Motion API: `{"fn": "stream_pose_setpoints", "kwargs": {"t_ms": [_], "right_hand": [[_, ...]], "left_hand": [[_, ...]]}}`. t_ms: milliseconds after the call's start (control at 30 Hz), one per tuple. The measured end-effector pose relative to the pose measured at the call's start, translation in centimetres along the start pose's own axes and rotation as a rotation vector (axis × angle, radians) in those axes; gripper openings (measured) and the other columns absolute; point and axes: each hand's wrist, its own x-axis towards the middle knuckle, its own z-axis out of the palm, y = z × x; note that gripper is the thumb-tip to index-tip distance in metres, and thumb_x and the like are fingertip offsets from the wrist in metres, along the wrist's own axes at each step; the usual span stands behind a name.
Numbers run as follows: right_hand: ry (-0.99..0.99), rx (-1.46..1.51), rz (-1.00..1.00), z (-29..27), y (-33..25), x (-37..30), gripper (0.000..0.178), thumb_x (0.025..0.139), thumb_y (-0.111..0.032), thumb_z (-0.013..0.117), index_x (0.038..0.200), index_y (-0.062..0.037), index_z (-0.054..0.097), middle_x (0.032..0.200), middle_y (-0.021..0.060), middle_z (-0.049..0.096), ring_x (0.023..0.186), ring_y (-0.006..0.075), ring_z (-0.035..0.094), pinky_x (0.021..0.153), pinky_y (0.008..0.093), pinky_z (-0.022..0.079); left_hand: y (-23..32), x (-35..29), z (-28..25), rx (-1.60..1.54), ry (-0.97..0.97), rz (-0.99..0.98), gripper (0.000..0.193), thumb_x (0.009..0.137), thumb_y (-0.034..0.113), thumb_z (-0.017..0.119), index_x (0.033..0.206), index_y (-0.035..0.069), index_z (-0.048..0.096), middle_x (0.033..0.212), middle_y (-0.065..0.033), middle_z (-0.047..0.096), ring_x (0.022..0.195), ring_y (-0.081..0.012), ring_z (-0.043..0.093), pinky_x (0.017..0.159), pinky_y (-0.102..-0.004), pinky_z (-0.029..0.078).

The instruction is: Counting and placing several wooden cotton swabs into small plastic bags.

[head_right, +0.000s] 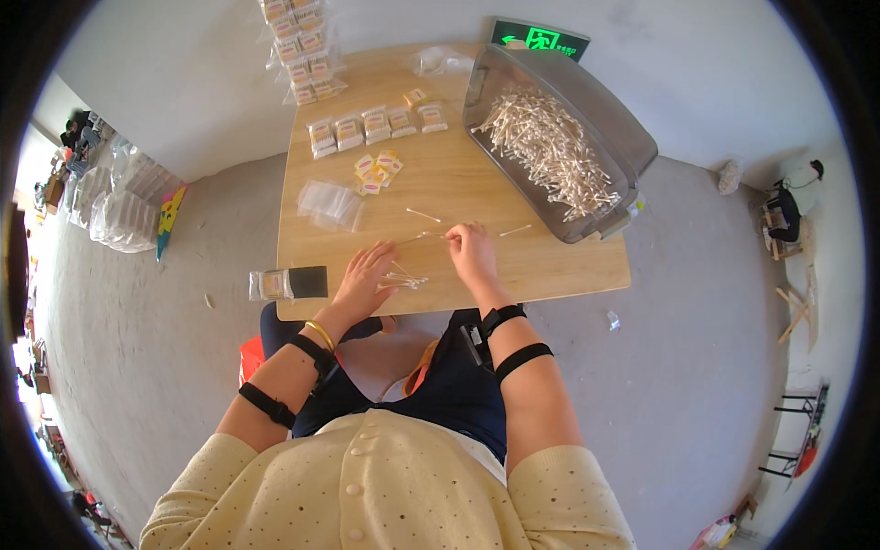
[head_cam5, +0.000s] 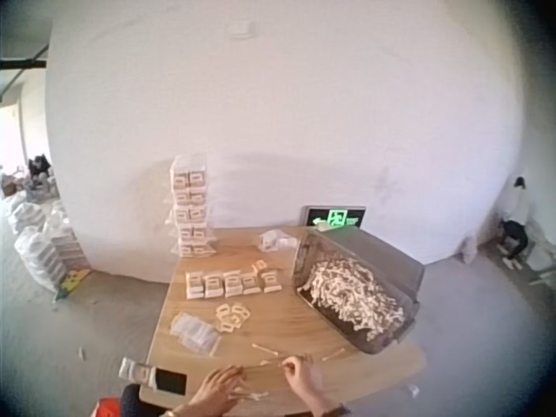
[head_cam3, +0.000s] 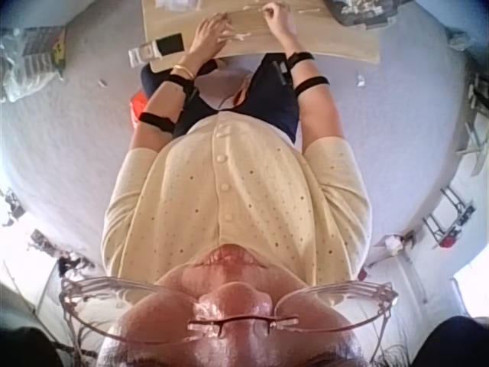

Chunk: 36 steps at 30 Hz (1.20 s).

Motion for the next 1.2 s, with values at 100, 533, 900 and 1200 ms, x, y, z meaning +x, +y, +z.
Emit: {"fn": "stream_pose_setpoints", "kwargs": {"t_ms": [100, 533, 900, 1200], "right_hand": [[-0.028, 0.095, 0.026, -0.8, 1.1, 0.4, 0.017, 0.081, 0.004, 0.067, 0.092, -0.0076, 0.073, 0.092, 0.0089, 0.065, 0.091, 0.0283, 0.063, 0.081, 0.0409, 0.052], [-0.008, 0.061, -0.067, -1.7, 1.1, -0.2, 0.024, 0.082, 0.005, 0.065, 0.099, -0.0087, 0.075, 0.095, 0.0097, 0.064, 0.098, 0.0305, 0.062, 0.090, 0.0424, 0.050], [0.058, -0.024, -0.023, -1.3, 1.2, -1.0, 0.009, 0.082, -0.006, 0.074, 0.089, -0.0113, 0.072, 0.092, 0.0056, 0.064, 0.097, 0.0289, 0.060, 0.088, 0.0430, 0.046], [0.001, 0.015, -0.023, -1.7, 0.4, -1.6, 0.010, 0.084, -0.006, 0.070, 0.089, -0.0143, 0.072, 0.094, 0.0056, 0.064, 0.099, 0.0316, 0.058, 0.088, 0.0446, 0.046]], "left_hand": [[0.1, 0.0, 0.1, -0.008, -0.001, -0.001, 0.063, 0.086, 0.020, 0.075, 0.142, 0.008, 0.050, 0.159, -0.0121, 0.041, 0.152, -0.0325, 0.031, 0.124, -0.0508, 0.024], [0.1, -0.1, 0.0, -0.022, -0.018, -0.008, 0.062, 0.087, 0.020, 0.075, 0.142, 0.007, 0.051, 0.158, -0.0129, 0.042, 0.152, -0.0331, 0.030, 0.125, -0.0511, 0.023], [0.1, -0.1, -0.2, -0.039, -0.061, -0.036, 0.060, 0.088, 0.020, 0.075, 0.142, 0.008, 0.051, 0.163, -0.0105, 0.035, 0.154, -0.0297, 0.027, 0.127, -0.0497, 0.019], [-0.1, -0.2, -0.2, -0.046, -0.051, -0.014, 0.062, 0.088, 0.019, 0.074, 0.143, 0.007, 0.049, 0.163, -0.0150, 0.035, 0.154, -0.0347, 0.027, 0.126, -0.0525, 0.020]]}}
